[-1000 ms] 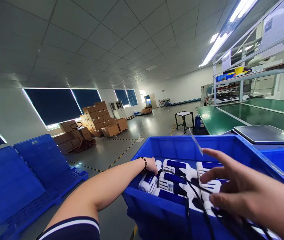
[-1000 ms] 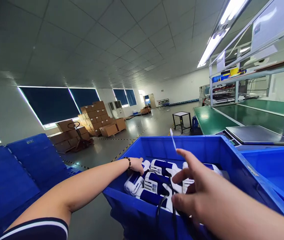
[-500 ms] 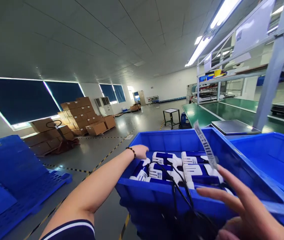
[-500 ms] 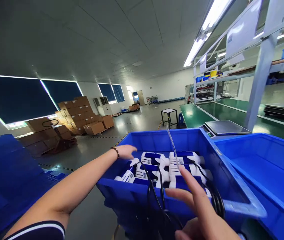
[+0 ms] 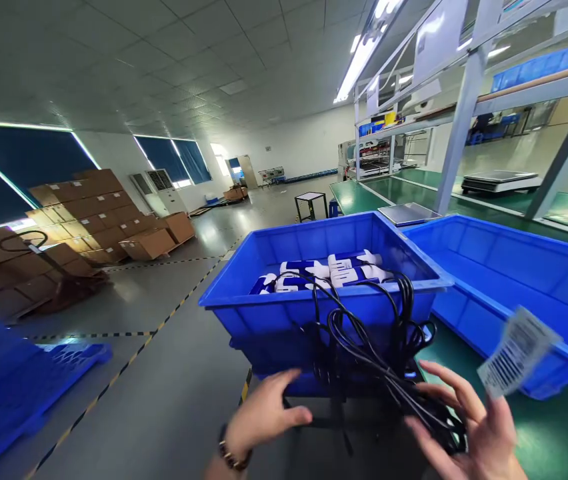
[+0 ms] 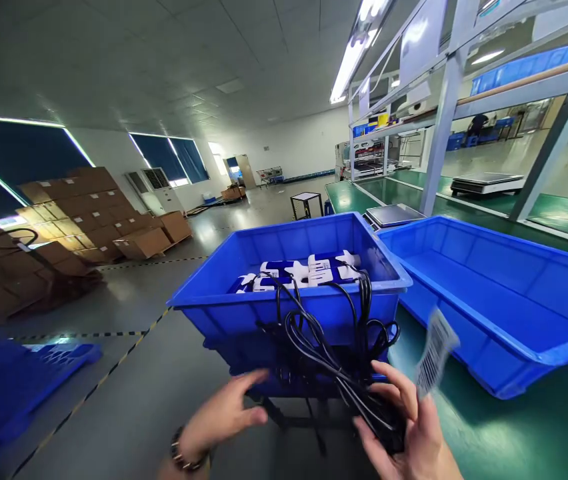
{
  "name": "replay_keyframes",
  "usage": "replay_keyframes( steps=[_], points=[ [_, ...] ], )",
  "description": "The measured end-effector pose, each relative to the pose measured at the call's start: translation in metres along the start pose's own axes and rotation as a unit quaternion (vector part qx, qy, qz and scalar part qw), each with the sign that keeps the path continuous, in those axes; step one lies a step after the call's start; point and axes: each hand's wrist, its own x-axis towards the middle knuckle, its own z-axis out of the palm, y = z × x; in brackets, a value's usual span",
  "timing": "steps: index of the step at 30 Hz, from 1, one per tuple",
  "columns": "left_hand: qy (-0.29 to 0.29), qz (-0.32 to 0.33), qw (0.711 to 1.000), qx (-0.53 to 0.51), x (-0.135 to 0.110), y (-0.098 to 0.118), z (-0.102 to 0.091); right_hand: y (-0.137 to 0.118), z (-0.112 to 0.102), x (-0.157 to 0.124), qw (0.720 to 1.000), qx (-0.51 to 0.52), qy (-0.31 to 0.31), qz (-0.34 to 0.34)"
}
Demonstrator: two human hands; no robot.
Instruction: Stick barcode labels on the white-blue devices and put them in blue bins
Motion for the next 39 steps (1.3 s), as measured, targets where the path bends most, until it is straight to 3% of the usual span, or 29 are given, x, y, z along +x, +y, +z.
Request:
replay_keyframes(
  steps=[2,5,7,10,12,14,17,19,21,24,26,29,32,36,39],
  points=[
    [0.071,0.053,0.985,-0.147,0.028,-0.011,0.040,-0.025,0.002,-0.001,0.999,0.034,0.004,0.022],
    [0.154,0.100,0.936,-0.302,0.059,-0.003,0.080,-0.057,-0.006,0.006,0.992,0.085,0.049,0.085],
    [0.176,0.090,0.912,-0.358,0.069,0.010,0.092,-0.062,-0.008,0.004,0.995,0.071,0.035,0.056],
    [0.174,0.075,0.895,-0.403,0.066,0.021,0.091,-0.047,0.000,-0.016,0.999,0.009,-0.015,-0.029],
    [0.143,0.085,0.893,-0.419,0.055,0.017,0.084,-0.035,0.009,-0.035,0.998,0.011,-0.043,-0.052],
    [0.064,0.104,0.882,-0.456,0.042,0.008,0.076,-0.029,0.016,-0.050,0.994,0.044,-0.087,-0.056],
    [-0.110,0.165,0.810,-0.552,0.032,-0.003,0.077,-0.034,0.025,-0.061,0.986,0.070,-0.137,-0.065],
    [-0.175,0.201,0.756,-0.598,0.036,-0.004,0.087,-0.036,0.031,-0.063,0.983,0.054,-0.159,-0.077],
    [-0.166,0.216,0.730,-0.626,0.045,-0.001,0.100,-0.029,0.035,-0.068,0.985,0.019,-0.153,-0.078],
    [-0.142,0.220,0.701,-0.664,0.057,0.003,0.111,-0.006,0.032,-0.079,0.996,-0.037,-0.037,-0.067],
    [-0.160,0.220,0.690,-0.671,0.058,0.002,0.111,0.009,0.024,-0.085,0.997,-0.041,0.026,-0.056],
    [-0.206,0.217,0.678,-0.671,0.053,-0.004,0.104,0.021,0.019,-0.090,0.999,-0.008,0.002,-0.048],
    [-0.246,0.220,0.666,-0.668,0.050,-0.009,0.099,0.027,0.031,-0.087,0.998,-0.019,-0.023,-0.063],
    [-0.224,0.241,0.663,-0.672,0.054,-0.008,0.095,0.033,0.050,-0.077,0.992,-0.072,-0.025,-0.104],
    [-0.224,0.265,0.670,-0.656,0.056,-0.009,0.085,0.035,0.052,-0.072,0.990,-0.051,-0.057,-0.117]
  ],
)
